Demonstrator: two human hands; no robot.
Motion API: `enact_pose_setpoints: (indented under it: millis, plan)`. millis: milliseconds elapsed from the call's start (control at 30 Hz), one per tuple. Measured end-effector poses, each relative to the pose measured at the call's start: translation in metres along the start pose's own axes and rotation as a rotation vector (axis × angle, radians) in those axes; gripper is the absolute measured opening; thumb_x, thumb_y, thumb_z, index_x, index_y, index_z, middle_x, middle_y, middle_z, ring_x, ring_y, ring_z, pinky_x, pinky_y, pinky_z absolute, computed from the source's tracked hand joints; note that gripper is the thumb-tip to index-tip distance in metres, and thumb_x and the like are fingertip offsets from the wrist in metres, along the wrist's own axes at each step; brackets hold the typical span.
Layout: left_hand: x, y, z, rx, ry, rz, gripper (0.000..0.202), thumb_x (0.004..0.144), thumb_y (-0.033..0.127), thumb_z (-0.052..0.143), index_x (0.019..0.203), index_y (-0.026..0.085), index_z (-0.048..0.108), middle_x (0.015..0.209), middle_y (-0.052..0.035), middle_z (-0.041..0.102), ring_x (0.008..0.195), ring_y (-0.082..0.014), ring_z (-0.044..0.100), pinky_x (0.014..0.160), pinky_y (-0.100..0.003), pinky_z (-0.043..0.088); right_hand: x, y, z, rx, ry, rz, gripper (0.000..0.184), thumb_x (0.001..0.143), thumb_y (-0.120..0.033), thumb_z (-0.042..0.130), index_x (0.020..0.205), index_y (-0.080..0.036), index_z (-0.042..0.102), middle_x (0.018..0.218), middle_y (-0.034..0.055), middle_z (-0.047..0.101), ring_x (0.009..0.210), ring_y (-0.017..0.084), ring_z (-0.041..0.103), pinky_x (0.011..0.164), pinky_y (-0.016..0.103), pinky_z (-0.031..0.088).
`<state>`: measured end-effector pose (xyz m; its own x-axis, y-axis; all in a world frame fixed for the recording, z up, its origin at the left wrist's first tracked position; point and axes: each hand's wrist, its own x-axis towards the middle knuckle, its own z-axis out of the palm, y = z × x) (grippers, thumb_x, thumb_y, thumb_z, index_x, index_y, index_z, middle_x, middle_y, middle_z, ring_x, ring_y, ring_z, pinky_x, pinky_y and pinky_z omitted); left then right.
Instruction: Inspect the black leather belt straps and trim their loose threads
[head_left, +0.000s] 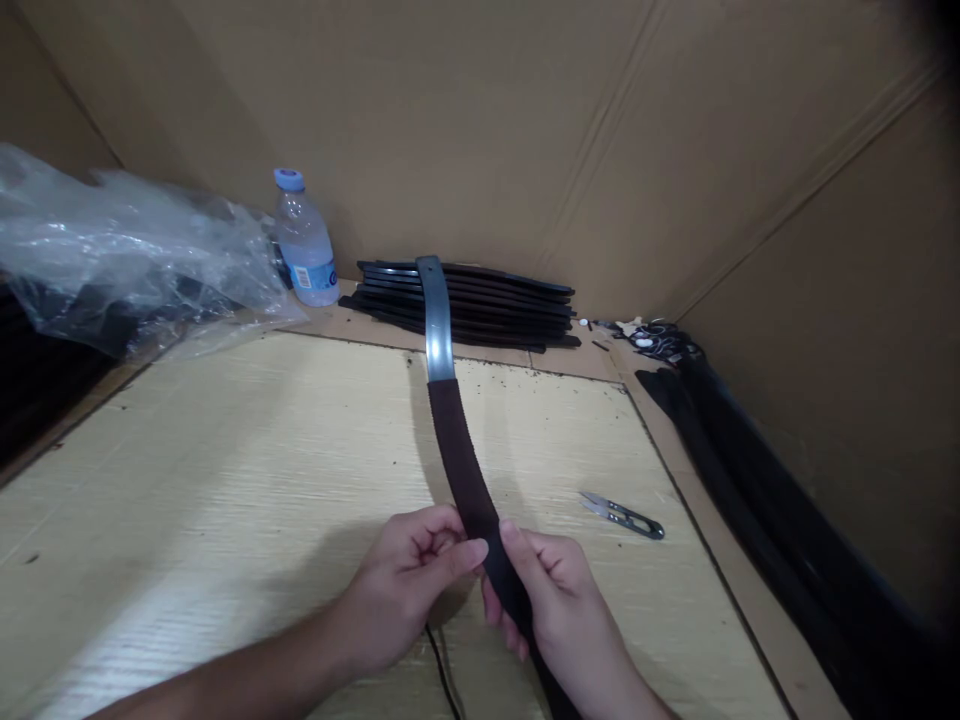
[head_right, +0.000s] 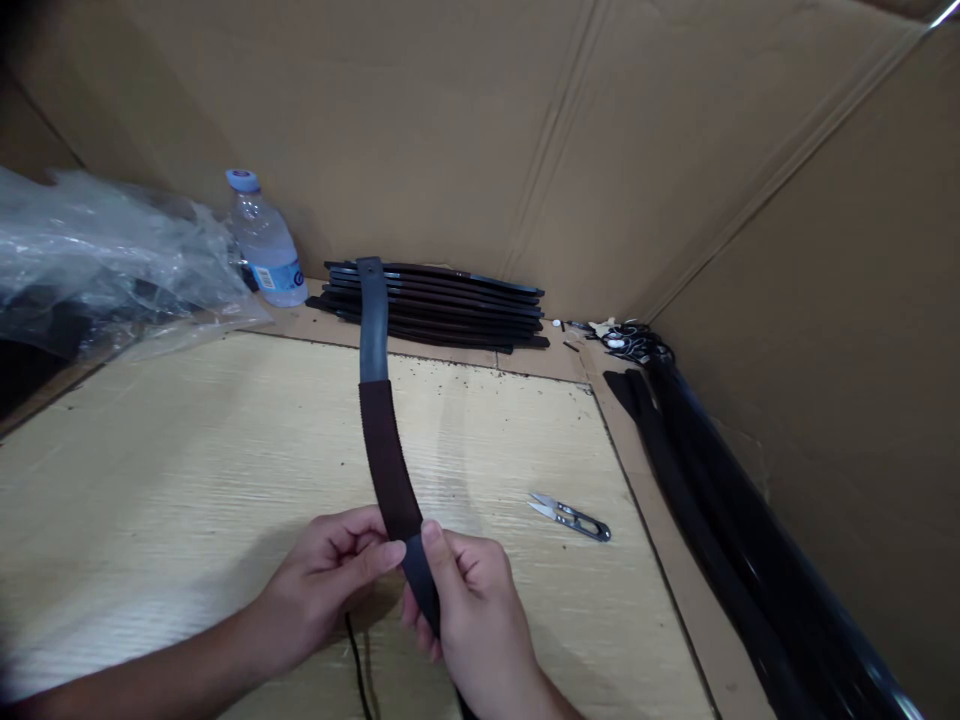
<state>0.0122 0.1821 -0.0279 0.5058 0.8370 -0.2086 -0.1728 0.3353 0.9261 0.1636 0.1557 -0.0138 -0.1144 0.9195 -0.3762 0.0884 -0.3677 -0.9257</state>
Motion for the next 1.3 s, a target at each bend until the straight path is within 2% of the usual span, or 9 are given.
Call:
enact_pose_setpoints:
  millis: [167, 367, 567, 800, 967, 1033, 1100, 1167, 1300]
  plan:
    - [0.0013, 0.0018, 0.0036, -0.080, -0.018, 0.008, 0.022, 0.083, 0.033, 0.056, 0.074, 0.013, 0.057, 0.061, -0.0030, 0.063, 0.056, -0.0132, 0.058, 0.055, -0.023, 0.041, 0.0008, -0.0001, 0.0020, 0.014, 0.010, 0.011, 0.062, 0.083, -0.065, 0.036, 0.054, -0.013, 0.055, 0.042, -0.0005, 0.047, 0.033, 0.007, 0.040, 0.034, 0.018, 0.029]
    - [0.0051, -0.0050, -0.0016, -0.063, 0.062, -0.015, 0.025, 0.079, 0.035, 0.062, 0.068, 0.014, 0.054, 0.055, -0.0005, 0.059, 0.051, -0.0118, 0.055, 0.049, -0.022, 0.037, 0.0031, 0.0004, 0.0023, 0.088, 0.003, 0.010, 0.059, 0.081, -0.065, 0.040, 0.060, -0.012, 0.057, 0.050, 0.0023, 0.055, 0.039, 0.008, 0.045, 0.036, 0.018, 0.033]
    - [0.0042, -0.0015, 0.0012, -0.136, -0.002, 0.005, 0.025, 0.080, 0.035, 0.060, 0.067, 0.015, 0.053, 0.059, -0.0028, 0.062, 0.057, -0.0164, 0.060, 0.057, -0.027, 0.043, 0.0047, 0.0002, 0.0012, 0.070, 0.009, 0.012, 0.057, 0.082, -0.062, 0.042, 0.060, -0.012, 0.057, 0.051, 0.0032, 0.055, 0.039, 0.008, 0.045, 0.036, 0.018, 0.033]
    - [0.0055, -0.0010, 0.0014, -0.136, 0.070, 0.018, 0.024, 0.078, 0.030, 0.063, 0.065, 0.014, 0.051, 0.055, 0.0005, 0.059, 0.051, -0.0114, 0.056, 0.050, -0.022, 0.039, 0.0018, -0.0010, 0.0024, 0.076, 0.023, 0.026, 0.051, 0.085, -0.056, 0.043, 0.065, -0.012, 0.058, 0.053, 0.0027, 0.054, 0.042, 0.009, 0.044, 0.040, 0.021, 0.032]
    - [0.0071, 0.0009, 0.0030, -0.250, 0.054, 0.036, 0.023, 0.080, 0.029, 0.060, 0.065, 0.014, 0.051, 0.061, -0.0030, 0.063, 0.056, -0.0164, 0.061, 0.055, -0.028, 0.046, -0.0001, -0.0012, -0.0001, 0.015, -0.028, -0.153, 0.043, 0.089, -0.047, 0.044, 0.068, -0.013, 0.058, 0.058, 0.0005, 0.048, 0.053, 0.010, 0.042, 0.050, 0.023, 0.032]
    - [0.0078, 0.0017, 0.0023, -0.243, 0.066, 0.049, 0.021, 0.079, 0.026, 0.062, 0.065, 0.013, 0.053, 0.059, -0.0023, 0.063, 0.055, -0.0152, 0.061, 0.055, -0.027, 0.046, -0.0002, -0.0017, -0.0005, 0.009, -0.047, -0.183, 0.039, 0.089, -0.046, 0.045, 0.076, -0.012, 0.062, 0.061, 0.0004, 0.047, 0.055, 0.010, 0.041, 0.051, 0.024, 0.032]
    - [0.0085, 0.0016, 0.0010, -0.249, 0.044, 0.056, 0.017, 0.077, 0.021, 0.065, 0.066, 0.013, 0.055, 0.060, -0.0025, 0.064, 0.056, -0.0157, 0.061, 0.056, -0.028, 0.047, -0.0001, -0.0025, 0.0001, 0.050, -0.047, -0.160, 0.038, 0.088, -0.046, 0.047, 0.097, -0.013, 0.063, 0.063, -0.0001, 0.046, 0.056, 0.010, 0.040, 0.051, 0.024, 0.032]
    - [0.0091, 0.0008, 0.0001, -0.273, -0.005, 0.060, 0.013, 0.074, 0.017, 0.067, 0.068, 0.013, 0.056, 0.062, -0.0031, 0.065, 0.058, -0.0182, 0.063, 0.058, -0.031, 0.049, -0.0003, -0.0031, 0.0014, 0.096, -0.037, -0.124, 0.045, 0.086, -0.047, 0.050, 0.114, -0.013, 0.058, 0.064, -0.0004, 0.046, 0.056, 0.010, 0.041, 0.051, 0.024, 0.033]
    - [0.0094, 0.0005, -0.0005, -0.288, -0.005, 0.060, 0.011, 0.070, 0.016, 0.070, 0.071, 0.012, 0.059, 0.065, -0.0029, 0.065, 0.058, -0.0184, 0.062, 0.056, -0.031, 0.049, -0.0015, -0.0037, 0.0046, 0.110, -0.024, -0.101, 0.045, 0.082, -0.045, 0.056, 0.114, -0.014, 0.059, 0.070, 0.0015, 0.052, 0.057, 0.010, 0.043, 0.051, 0.023, 0.036]
